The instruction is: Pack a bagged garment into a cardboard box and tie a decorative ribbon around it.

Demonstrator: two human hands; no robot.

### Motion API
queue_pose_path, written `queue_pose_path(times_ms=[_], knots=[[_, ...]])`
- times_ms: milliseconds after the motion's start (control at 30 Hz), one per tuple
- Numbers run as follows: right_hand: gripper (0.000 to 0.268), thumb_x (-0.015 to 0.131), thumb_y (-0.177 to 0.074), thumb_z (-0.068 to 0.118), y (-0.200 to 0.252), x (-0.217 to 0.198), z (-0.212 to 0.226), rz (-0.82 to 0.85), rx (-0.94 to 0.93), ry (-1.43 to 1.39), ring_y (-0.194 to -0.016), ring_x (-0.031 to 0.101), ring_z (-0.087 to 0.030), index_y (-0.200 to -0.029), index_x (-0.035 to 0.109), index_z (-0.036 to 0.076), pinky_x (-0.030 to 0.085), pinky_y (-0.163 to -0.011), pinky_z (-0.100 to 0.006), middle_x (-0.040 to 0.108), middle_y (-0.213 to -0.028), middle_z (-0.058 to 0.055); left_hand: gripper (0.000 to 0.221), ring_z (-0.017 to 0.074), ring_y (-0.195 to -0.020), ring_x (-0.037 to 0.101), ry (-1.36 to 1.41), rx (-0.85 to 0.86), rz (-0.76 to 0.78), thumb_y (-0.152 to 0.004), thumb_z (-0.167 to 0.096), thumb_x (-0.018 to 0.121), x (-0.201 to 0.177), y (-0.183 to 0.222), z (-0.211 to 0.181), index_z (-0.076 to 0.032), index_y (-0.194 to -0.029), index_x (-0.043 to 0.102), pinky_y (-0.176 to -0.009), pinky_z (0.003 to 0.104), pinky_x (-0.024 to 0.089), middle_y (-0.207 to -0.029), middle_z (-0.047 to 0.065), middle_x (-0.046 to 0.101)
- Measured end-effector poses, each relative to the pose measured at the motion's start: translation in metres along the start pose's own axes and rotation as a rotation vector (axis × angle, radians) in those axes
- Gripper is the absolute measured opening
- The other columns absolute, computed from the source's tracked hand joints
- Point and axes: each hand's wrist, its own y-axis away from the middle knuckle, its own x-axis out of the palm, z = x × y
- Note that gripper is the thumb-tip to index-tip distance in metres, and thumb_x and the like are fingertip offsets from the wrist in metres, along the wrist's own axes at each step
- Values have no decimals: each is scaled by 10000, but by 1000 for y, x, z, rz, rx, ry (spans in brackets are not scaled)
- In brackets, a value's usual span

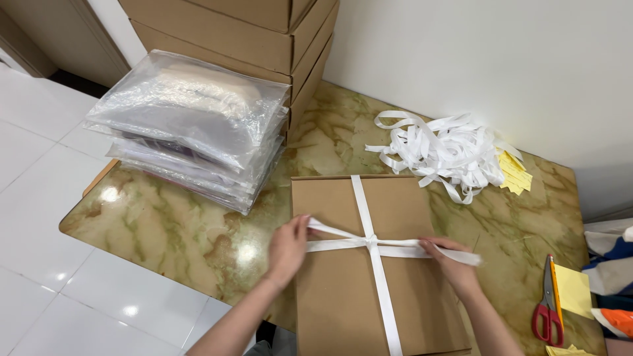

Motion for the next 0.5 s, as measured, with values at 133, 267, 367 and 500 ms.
queue_pose_path(times_ms=[133, 267, 367, 500], knots=[[185, 784, -957, 127, 4, -10, -5, 16, 333, -111, -615, 564, -205, -986, 847, -45, 459, -585, -315, 669, -686, -153, 462, 286, -754, 709, -299, -60, -41, -1077, -436, 428, -43, 12, 16, -200, -850, 753, -682, 430, 492, -810, 52, 784], [223, 788, -957, 158, -10, -14, -25, 38, 387, -115, -534, 508, -225, -960, 813, -64, 408, -507, -325, 632, -639, -177, 451, 194, -783, 716, -370, -80, 27, -1069, -452, 409, -51, 29, 32, -222, -844, 725, -709, 371, 521, -790, -90, 783], [229, 807, -933, 134, -18, -16, -31, -34, 400, -127, -627, 590, -240, -1013, 802, -81, 457, -527, -342, 701, -795, -174, 459, 192, -738, 699, -462, -91, 66, -1069, -462, 395, -51, 38, 40, -251, -805, 704, -700, 363, 511, -748, -41, 750], [264, 842, -902, 99, -26, -13, -48, -138, 458, -220, -647, 561, -194, -1051, 766, -105, 505, -606, -295, 690, -813, -159, 464, 179, -746, 694, -560, -94, 110, -1058, -500, 391, -51, 47, 56, -295, -760, 681, -724, 354, 527, -685, -79, 723]])
